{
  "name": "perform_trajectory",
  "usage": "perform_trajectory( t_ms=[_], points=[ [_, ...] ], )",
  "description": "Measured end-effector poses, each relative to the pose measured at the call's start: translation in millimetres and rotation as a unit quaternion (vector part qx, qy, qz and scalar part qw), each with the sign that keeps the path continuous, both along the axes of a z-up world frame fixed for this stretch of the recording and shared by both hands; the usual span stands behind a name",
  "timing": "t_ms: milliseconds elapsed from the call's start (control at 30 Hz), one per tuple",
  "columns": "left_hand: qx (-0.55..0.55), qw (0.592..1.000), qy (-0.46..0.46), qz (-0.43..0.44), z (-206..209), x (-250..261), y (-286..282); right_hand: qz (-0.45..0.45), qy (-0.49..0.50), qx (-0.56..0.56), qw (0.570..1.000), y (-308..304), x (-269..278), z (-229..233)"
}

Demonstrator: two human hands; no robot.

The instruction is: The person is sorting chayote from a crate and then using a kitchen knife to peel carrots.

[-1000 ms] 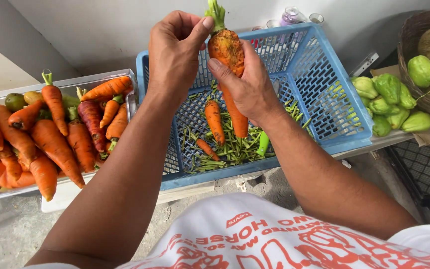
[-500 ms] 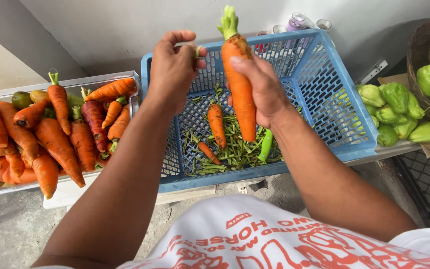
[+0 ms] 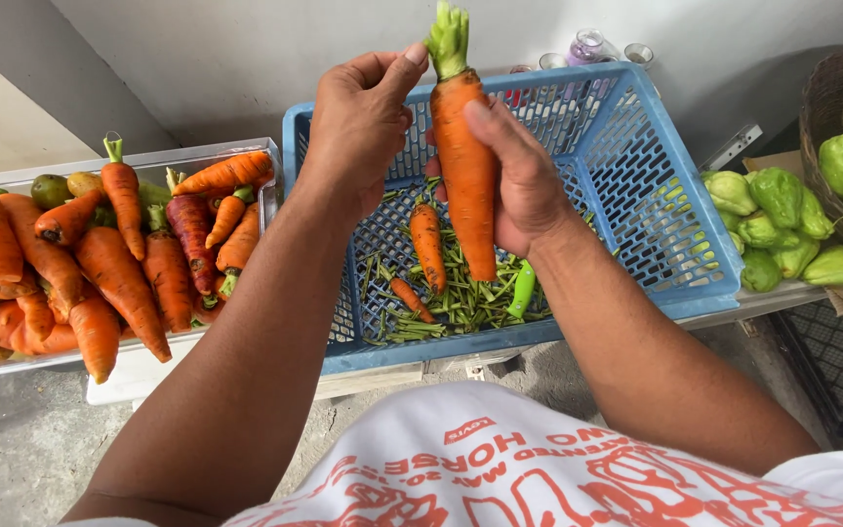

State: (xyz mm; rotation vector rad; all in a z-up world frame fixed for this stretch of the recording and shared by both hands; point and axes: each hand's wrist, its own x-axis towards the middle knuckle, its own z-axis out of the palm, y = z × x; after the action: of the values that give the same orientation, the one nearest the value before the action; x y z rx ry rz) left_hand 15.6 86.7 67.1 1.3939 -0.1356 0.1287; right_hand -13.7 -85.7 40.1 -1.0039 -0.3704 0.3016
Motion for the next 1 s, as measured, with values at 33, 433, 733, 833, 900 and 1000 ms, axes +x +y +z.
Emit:
perform_trajectory(
  t_ms=[33,433,733,833,900,1000],
  points=[
    [-0.003,1.0,0.008,0.007,0.8,-1.9,0.7,-0.033,-0.037,-0.049,0.998,-0.1,3.5,-5.8],
    [0.018,0.999,0.022,0.038,-2.5,-11.6,-1.3,-0.205,-0.227,-0.454,0.837,11.8,-4.1,3.2],
    [-0.028,0.998,0.045,0.021,-14.0,-2.1,7.4,-0.209,-0.204,-0.554,0.78,20.1,-10.8,19.4],
    [0.003,0.998,0.053,0.034,-7.3,-5.5,6.0,-0.177,-0.147,-0.497,0.837,23.1,-14.4,22.7],
    [0.02,0.997,0.061,0.043,-3.1,-7.9,5.3,-0.154,-0.106,-0.446,0.875,22.0,-11.5,15.9],
    [0.03,0.998,0.047,0.04,0.5,-10.3,6.5,-0.035,-0.052,-0.208,0.976,16.2,-2.3,-0.4]
  ],
)
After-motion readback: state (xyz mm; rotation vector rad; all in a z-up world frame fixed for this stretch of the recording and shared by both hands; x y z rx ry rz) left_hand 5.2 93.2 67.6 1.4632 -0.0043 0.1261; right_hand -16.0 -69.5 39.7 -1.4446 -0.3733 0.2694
